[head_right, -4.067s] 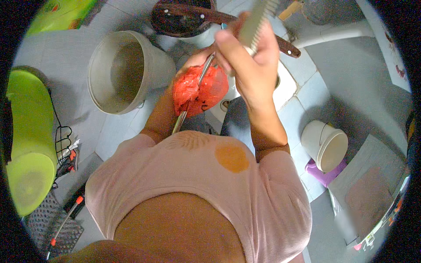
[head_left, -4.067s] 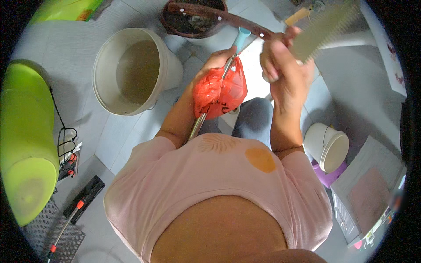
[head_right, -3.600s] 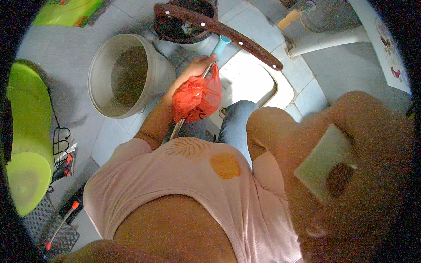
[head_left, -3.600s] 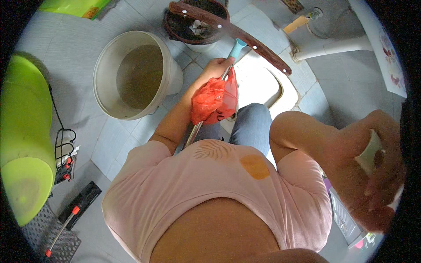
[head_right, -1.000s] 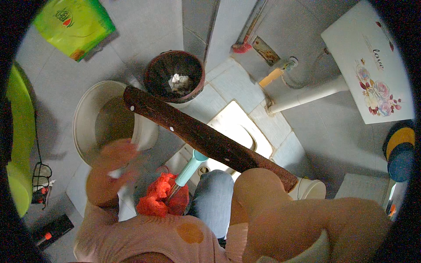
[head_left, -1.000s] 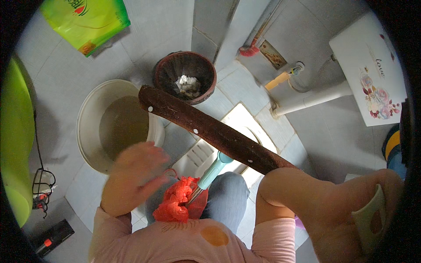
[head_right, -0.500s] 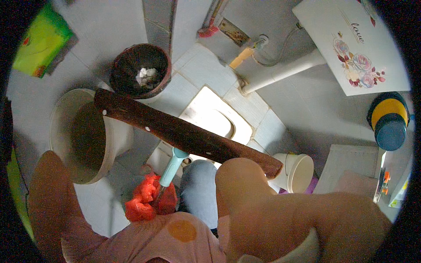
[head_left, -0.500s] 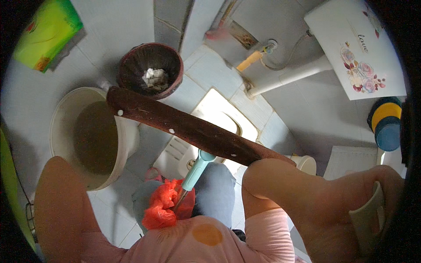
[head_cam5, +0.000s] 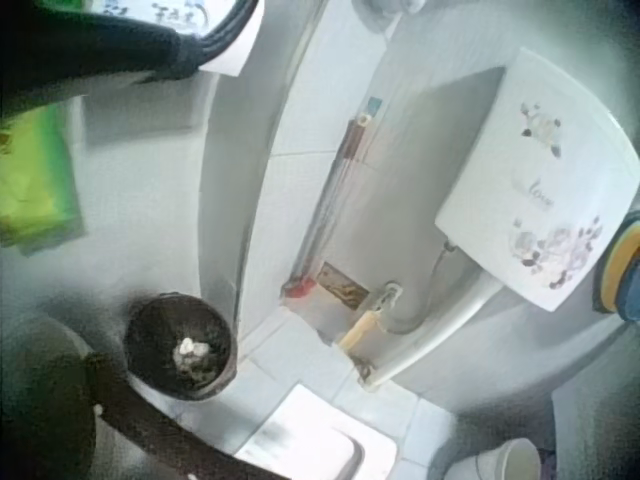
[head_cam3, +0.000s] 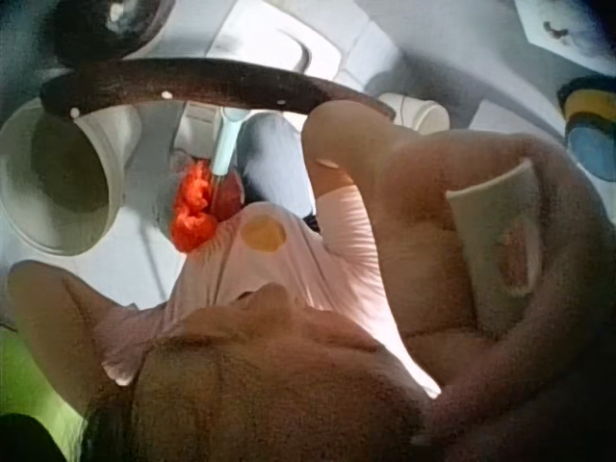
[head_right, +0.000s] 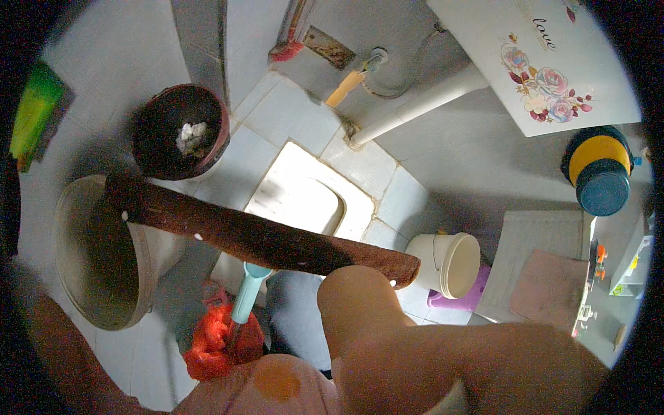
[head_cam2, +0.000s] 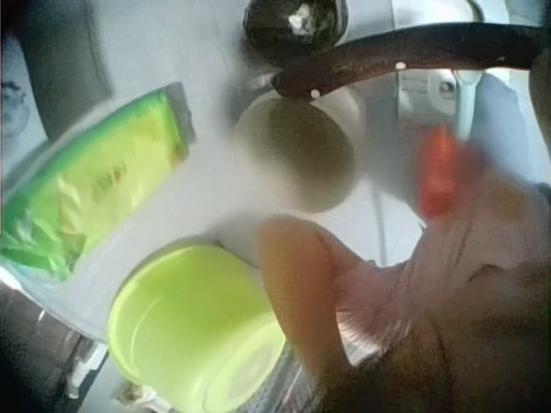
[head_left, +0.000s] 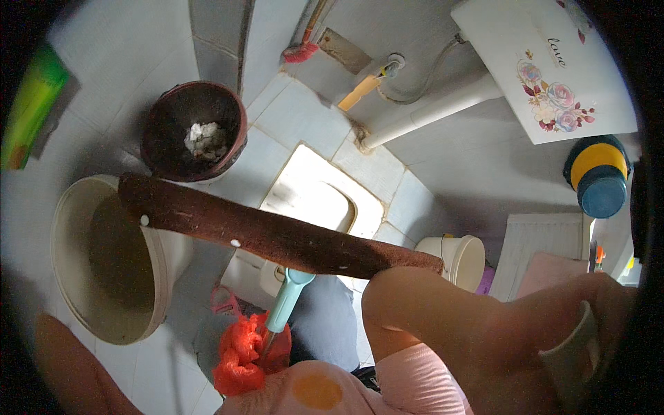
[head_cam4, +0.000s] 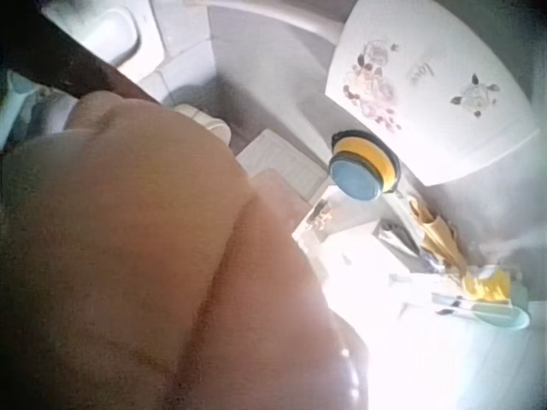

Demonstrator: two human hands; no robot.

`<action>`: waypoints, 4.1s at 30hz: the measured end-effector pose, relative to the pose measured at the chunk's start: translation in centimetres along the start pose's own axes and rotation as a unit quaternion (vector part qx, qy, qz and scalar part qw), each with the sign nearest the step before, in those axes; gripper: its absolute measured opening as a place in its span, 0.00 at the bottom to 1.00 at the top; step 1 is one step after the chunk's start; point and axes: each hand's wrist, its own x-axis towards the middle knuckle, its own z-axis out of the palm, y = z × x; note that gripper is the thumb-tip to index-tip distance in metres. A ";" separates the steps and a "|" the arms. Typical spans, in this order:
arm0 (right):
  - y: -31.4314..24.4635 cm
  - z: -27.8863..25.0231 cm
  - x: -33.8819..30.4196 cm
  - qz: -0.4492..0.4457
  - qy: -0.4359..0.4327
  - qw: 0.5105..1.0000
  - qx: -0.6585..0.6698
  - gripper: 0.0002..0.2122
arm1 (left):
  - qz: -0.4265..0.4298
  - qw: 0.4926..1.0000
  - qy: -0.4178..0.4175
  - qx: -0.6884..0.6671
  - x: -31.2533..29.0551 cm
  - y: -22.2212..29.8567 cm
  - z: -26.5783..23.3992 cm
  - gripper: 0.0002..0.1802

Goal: The person scrubs a brown mop head with a white brush and a red cloth in a bathroom. They repeatedly scrub the mop head over a bucket and then rinse the brush in the sink.

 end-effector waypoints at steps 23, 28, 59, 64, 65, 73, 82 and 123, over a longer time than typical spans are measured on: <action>-0.5 -2.0 -2.0 -0.028 0.041 0.999 -0.014 0.20 | -0.026 1.000 0.013 0.003 -0.1 -2.5 -0.2 0.13; -0.5 -1.8 -2.3 -0.035 0.046 0.998 -0.013 0.20 | -0.029 0.999 0.014 0.000 -0.2 -2.8 -0.7 0.13; 0.2 4.9 -3.9 0.414 -0.085 0.904 0.059 0.02 | 0.084 0.993 0.058 0.059 1.7 1.4 -6.5 0.13; 0.0 7.8 -4.8 0.505 -0.061 0.811 0.289 0.06 | 0.113 0.989 0.058 0.078 1.8 2.4 -7.6 0.14; 0.0 7.3 -5.2 0.499 -0.064 0.811 0.300 0.06 | 0.117 0.987 0.066 0.084 1.9 2.5 -7.9 0.14; -1.4 5.0 -5.2 0.343 -0.091 0.864 0.358 0.07 | 0.188 0.971 0.088 0.117 2.5 4.5 -9.1 0.14; -2.6 2.5 -4.7 0.228 -0.120 0.874 0.412 0.08 | 0.303 0.927 0.172 0.136 2.5 7.4 -10.3 0.15; 14.8 3.4 -22.5 0.488 -0.421 0.599 -0.475 0.26 | 0.041 0.990 -0.081 -0.111 22.7 5.2 -0.4 0.18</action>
